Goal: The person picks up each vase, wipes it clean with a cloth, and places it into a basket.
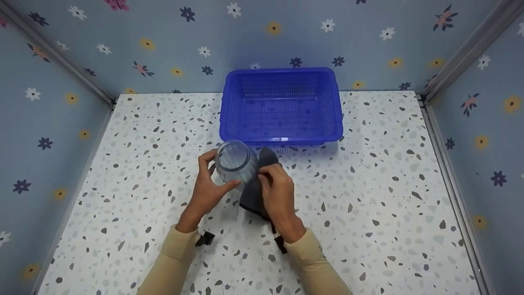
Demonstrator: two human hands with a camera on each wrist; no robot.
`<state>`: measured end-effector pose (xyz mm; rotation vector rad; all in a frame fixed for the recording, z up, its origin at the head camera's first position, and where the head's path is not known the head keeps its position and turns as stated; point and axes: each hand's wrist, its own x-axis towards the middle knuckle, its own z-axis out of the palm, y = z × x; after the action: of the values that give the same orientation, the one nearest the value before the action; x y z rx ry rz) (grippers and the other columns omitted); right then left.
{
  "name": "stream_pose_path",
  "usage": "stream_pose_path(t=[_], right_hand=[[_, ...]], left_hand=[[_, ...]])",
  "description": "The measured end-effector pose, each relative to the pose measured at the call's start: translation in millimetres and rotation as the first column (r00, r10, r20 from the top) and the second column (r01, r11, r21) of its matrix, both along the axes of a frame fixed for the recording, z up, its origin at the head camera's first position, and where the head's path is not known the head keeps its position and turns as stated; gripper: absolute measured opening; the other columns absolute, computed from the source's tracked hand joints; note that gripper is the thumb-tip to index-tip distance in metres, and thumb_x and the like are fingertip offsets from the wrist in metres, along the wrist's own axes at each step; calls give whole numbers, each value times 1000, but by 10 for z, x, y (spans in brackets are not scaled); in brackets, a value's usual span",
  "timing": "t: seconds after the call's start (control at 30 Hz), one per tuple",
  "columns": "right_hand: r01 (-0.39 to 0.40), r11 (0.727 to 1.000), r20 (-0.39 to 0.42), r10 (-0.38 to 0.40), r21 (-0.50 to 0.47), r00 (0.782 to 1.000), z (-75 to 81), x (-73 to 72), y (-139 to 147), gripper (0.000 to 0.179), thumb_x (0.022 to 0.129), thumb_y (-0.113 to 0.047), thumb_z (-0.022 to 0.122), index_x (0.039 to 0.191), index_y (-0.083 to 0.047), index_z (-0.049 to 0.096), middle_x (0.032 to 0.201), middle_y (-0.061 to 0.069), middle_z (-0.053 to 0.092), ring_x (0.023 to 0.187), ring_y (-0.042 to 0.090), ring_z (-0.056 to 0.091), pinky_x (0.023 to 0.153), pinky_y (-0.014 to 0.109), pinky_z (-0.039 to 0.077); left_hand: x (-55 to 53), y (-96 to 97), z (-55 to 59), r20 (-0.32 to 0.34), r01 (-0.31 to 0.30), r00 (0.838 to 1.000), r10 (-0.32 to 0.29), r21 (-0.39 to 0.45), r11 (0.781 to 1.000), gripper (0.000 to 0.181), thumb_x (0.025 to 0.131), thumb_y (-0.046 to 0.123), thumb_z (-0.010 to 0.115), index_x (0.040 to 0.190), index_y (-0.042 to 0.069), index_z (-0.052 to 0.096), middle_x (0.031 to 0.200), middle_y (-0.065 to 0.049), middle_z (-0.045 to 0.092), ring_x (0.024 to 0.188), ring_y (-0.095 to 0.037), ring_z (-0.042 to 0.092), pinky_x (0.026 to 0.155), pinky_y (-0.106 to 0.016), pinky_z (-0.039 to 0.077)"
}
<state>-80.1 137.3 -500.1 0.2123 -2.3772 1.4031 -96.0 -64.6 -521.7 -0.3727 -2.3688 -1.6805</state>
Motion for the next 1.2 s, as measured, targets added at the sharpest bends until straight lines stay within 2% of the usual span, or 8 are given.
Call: stream_pose_path(t=[0.13, 0.23, 0.33, 0.43, 0.63, 0.83, 1.0, 1.2], right_hand=[[1, 1000, -27, -1, 5, 1000, 52, 2, -15, 10, 91, 11, 76, 96, 3, 74, 94, 14, 73, 83, 24, 70, 71, 26, 57], [0, 1000, -37, 0, 8, 999, 60, -1, -22, 9, 91, 11, 76, 97, 3, 75, 93, 15, 73, 81, 24, 69, 70, 25, 56], [-6, 1000, -49, 6, 7, 999, 52, -3, -24, 9, 92, 10, 75, 98, 2, 75, 94, 16, 73, 80, 24, 69, 70, 25, 56], [-7, 1000, -58, 6, -7, 998, 36, -12, -27, 9, 93, 9, 75, 98, 1, 76, 94, 16, 73, 80, 25, 69, 70, 24, 55], [-18, 998, -36, 16, -63, 999, -35, -49, -34, 11, 94, 8, 74, 103, 1, 76, 102, 14, 71, 90, 23, 68, 76, 20, 54], [-35, 991, 32, 39, -128, 999, -54, -52, -33, 16, 96, 9, 70, 110, 2, 72, 109, 16, 67, 101, 25, 68, 76, 21, 56], [-22, 983, 71, 35, -184, 997, -28, -53, -38, 18, 95, 10, 70, 112, 4, 71, 109, 17, 68, 105, 29, 69, 82, 29, 60], [-7, 984, 23, 12, -179, 1000, 12, -21, -59, 19, 94, 12, 71, 112, 5, 73, 108, 18, 71, 103, 30, 71, 82, 25, 60]], left_hand=[[21, 59, -34, -46, -49, 998, 48, -12, 999, 90, 83, 36, 93, 147, 6, 38, 158, -13, 42, 149, -27, 42, 118, -51, 40], [15, 37, -50, -52, -3, 999, 3, 17, 1000, 82, 90, 31, 86, 148, 2, 35, 164, -17, 35, 151, -30, 39, 120, -50, 37], [-8, -13, -42, -44, 80, 996, -77, 72, 994, 73, 93, 20, 79, 145, -2, 34, 168, -16, 31, 154, -31, 35, 123, -51, 33], [-29, -49, -34, -46, 119, 992, -115, 95, 988, 69, 93, 14, 81, 142, -2, 35, 168, -14, 33, 155, -30, 35, 124, -51, 32], [-43, -61, -53, -54, 108, 993, -103, 103, 989, 80, 89, 12, 87, 149, 3, 35, 164, -15, 37, 153, -29, 37, 120, -52, 37], [-42, -113, -33, 0, 147, 989, -148, 120, 982, 66, 92, 11, 80, 142, 4, 38, 168, -11, 33, 156, -28, 32, 122, -54, 35], [-22, -104, -25, 18, 115, 993, -117, 86, 990, 68, 92, 18, 84, 142, 5, 39, 168, -10, 35, 156, -27, 34, 120, -54, 37], [13, -59, -21, -21, 36, 999, -37, -27, 999, 88, 89, 28, 87, 157, 6, 35, 162, -11, 40, 148, -25, 43, 116, -49, 42]])
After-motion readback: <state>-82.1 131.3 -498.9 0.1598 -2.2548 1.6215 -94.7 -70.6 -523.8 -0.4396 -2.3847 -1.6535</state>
